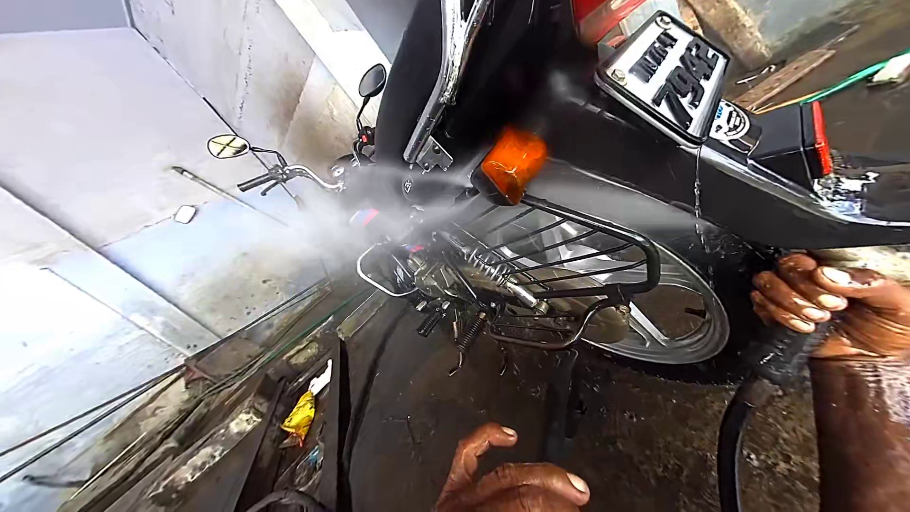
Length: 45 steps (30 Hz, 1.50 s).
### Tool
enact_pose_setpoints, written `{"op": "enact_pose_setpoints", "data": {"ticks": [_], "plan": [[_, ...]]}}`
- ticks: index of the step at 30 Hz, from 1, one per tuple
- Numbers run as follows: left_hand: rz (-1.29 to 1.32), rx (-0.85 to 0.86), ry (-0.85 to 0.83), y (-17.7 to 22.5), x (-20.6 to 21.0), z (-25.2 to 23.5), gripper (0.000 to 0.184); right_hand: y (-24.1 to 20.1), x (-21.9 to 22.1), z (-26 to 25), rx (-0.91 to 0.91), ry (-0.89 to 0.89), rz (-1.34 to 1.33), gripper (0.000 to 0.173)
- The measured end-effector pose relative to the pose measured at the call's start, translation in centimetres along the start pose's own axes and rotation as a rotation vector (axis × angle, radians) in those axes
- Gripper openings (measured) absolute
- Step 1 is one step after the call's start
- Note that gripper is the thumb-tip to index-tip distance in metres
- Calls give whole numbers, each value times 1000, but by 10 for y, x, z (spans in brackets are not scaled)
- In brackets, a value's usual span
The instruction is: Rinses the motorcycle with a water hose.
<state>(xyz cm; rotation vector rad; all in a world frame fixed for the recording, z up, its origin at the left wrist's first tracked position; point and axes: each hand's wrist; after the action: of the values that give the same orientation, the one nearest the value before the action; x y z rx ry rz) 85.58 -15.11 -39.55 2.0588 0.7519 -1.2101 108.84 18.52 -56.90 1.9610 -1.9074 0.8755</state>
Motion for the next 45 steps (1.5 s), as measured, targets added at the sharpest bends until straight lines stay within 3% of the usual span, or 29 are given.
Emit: {"op": "enact_pose_setpoints", "data": {"ticks": [5,8,12,17,34,45], "plan": [[17,-2,4,-2,-4,-1,19,-11,-10,5,60,31,40,16],[24,1,1,-3,-5,-2,19,-22,1,5,128,212,124,20],[34,-1,-5,-5,-6,-3,19,-24,-21,11,175,164,242,21],[22,-2,-15,-5,-7,-3,20,-27,-14,9,212,176,306,22],[80,11,-35,-14,13,-12,18,-24,-14,6,218,107,266,18],[116,28,-39,-19,23,-14,18,-23,-12,5,266,179,319,20]]}}
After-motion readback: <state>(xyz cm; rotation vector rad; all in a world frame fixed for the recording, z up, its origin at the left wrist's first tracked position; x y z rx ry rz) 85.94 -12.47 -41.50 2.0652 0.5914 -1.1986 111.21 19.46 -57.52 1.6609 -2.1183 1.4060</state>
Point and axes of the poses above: each hand's wrist, its own z-axis away from the middle knuckle, its own x-axis out of the palm, y = z × x, and after that the axes turned 2 degrees about x, right-handed
